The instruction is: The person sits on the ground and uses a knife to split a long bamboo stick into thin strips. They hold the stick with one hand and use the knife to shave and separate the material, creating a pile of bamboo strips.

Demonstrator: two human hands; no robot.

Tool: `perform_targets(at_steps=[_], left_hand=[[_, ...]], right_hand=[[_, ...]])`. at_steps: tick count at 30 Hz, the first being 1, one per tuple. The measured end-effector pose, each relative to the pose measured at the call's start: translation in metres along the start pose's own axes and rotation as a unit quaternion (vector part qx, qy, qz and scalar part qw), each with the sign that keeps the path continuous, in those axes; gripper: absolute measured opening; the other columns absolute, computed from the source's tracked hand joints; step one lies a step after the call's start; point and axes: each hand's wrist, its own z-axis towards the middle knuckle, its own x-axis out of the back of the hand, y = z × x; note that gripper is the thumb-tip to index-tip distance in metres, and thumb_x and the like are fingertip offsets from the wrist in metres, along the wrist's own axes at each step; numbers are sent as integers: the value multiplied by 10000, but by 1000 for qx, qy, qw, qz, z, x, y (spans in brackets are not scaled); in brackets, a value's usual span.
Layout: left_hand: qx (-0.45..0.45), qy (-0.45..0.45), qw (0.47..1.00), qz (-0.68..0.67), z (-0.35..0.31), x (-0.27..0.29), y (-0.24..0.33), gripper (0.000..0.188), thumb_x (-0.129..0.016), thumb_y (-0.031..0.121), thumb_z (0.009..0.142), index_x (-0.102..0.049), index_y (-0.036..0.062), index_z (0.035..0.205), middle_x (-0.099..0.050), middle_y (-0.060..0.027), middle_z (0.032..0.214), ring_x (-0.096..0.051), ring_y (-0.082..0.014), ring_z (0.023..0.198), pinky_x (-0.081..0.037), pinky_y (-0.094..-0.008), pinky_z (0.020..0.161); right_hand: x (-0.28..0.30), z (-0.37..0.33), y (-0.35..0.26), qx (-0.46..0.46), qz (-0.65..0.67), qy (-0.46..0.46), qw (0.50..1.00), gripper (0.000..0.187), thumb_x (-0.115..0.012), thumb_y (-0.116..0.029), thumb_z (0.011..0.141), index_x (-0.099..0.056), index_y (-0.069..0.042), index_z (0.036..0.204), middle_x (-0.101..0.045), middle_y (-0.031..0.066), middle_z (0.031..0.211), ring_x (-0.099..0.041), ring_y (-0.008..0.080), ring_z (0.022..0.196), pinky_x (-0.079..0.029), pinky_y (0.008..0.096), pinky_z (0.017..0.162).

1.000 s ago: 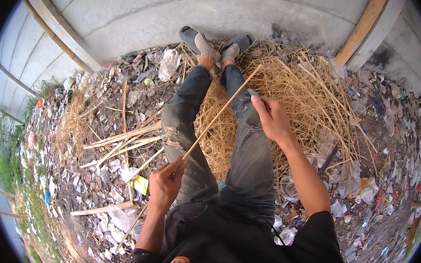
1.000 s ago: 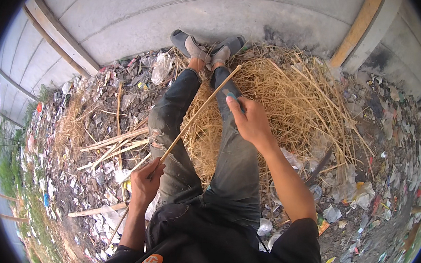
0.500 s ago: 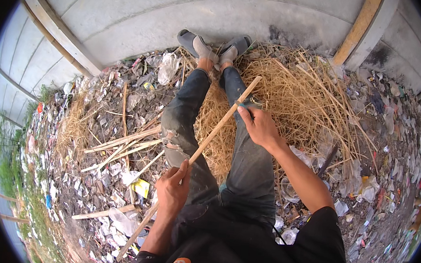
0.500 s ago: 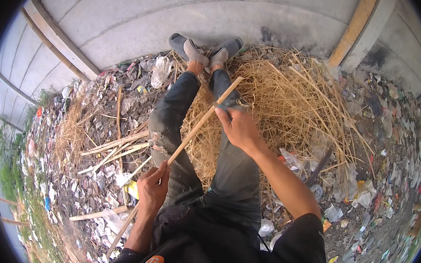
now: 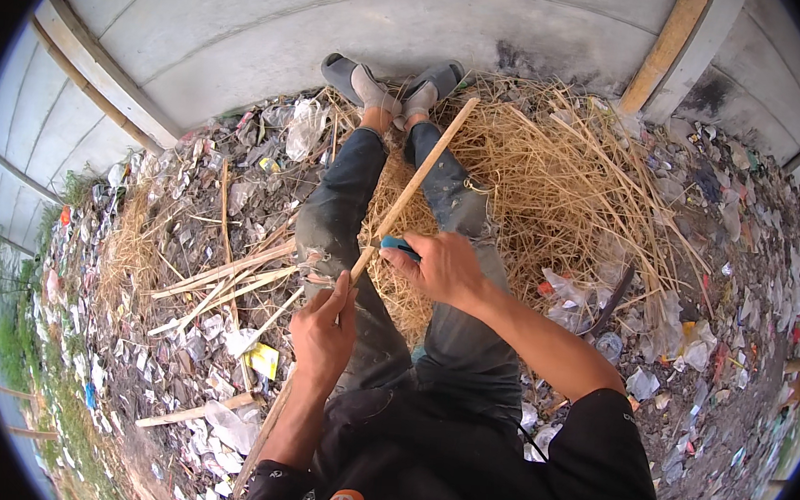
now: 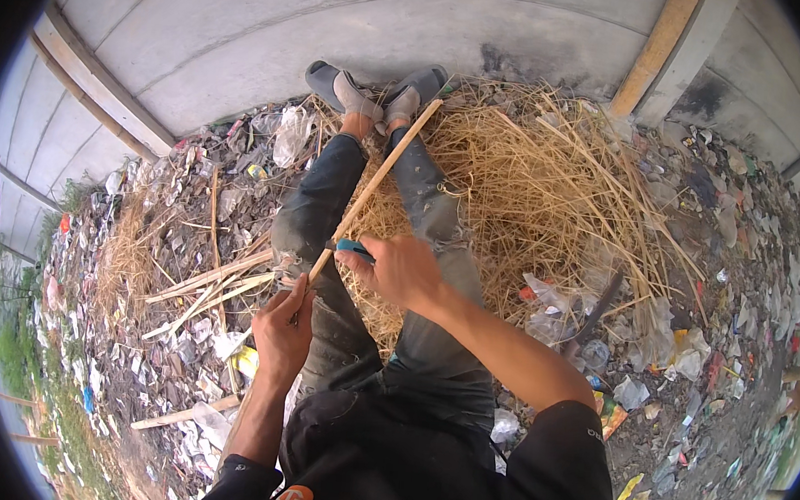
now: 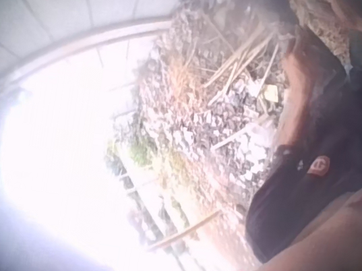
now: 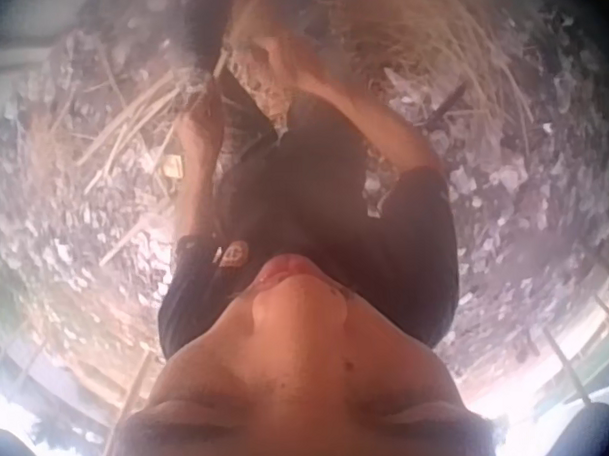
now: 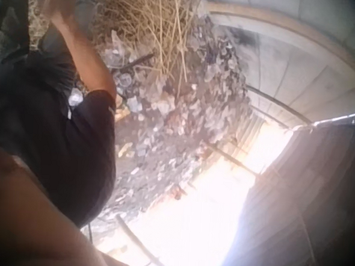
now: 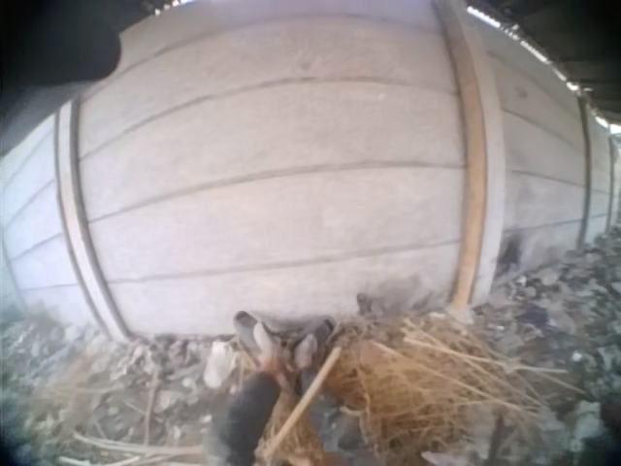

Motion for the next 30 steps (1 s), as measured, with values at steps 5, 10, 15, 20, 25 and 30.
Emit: perform_targets(at_steps=[5,10,15,20,25,30], left_hand=[[-13,-36,999,34,-10,22,-1,257,-743,71,911,-762,82,1167,-657,-111,747,-637,-270,574,-481,-393,523],[-45,-15,998,-37,-48,29,-6,321,-777,2,859,-757,76,1171,-615,-108,690,-590,-230,529,-470,-368,508],[31,-36,998,-48,-35,27,-11,274,-762,-11,878,-757,30,1149,-616,-110,696,-549,-189,512,-421,-336,490],[-10,-29,998,-46,-24,22,-8,316,-762,-20,867,-753,43,1176,-629,-109,705,-579,-207,526,-447,-347,502],[-30,-36,998,-40,-22,17,1,332,-762,-24,859,-753,52,1182,-639,-105,714,-600,-214,544,-463,-345,510],[-62,-17,998,-24,-22,14,5,337,-774,-13,851,-755,59,1180,-663,-102,739,-630,-227,566,-484,-346,525]], right_hand=[[48,43,57,-216,61,94,970,714,-425,-671,1022,-678,-43,795,-611,149,580,-669,353,595,-495,478,569],[124,29,212,-355,-8,188,916,713,-420,-656,1042,-454,-124,569,-307,-31,509,-282,133,457,-217,371,476],[139,18,196,-302,82,288,905,634,-472,-629,1035,-485,-120,658,-316,-55,540,-272,96,485,-221,321,500],[125,24,130,-235,272,256,898,520,-578,-557,1017,-563,-90,788,-325,-83,542,-289,50,466,-229,260,468],[115,33,82,-224,406,179,867,463,-663,-475,996,-708,-14,995,-332,-100,529,-301,16,426,-225,239,414],[95,33,42,-200,480,120,846,352,-675,-377,1013,-731,-32,1050,-340,-111,536,-293,8,427,-205,243,411]])
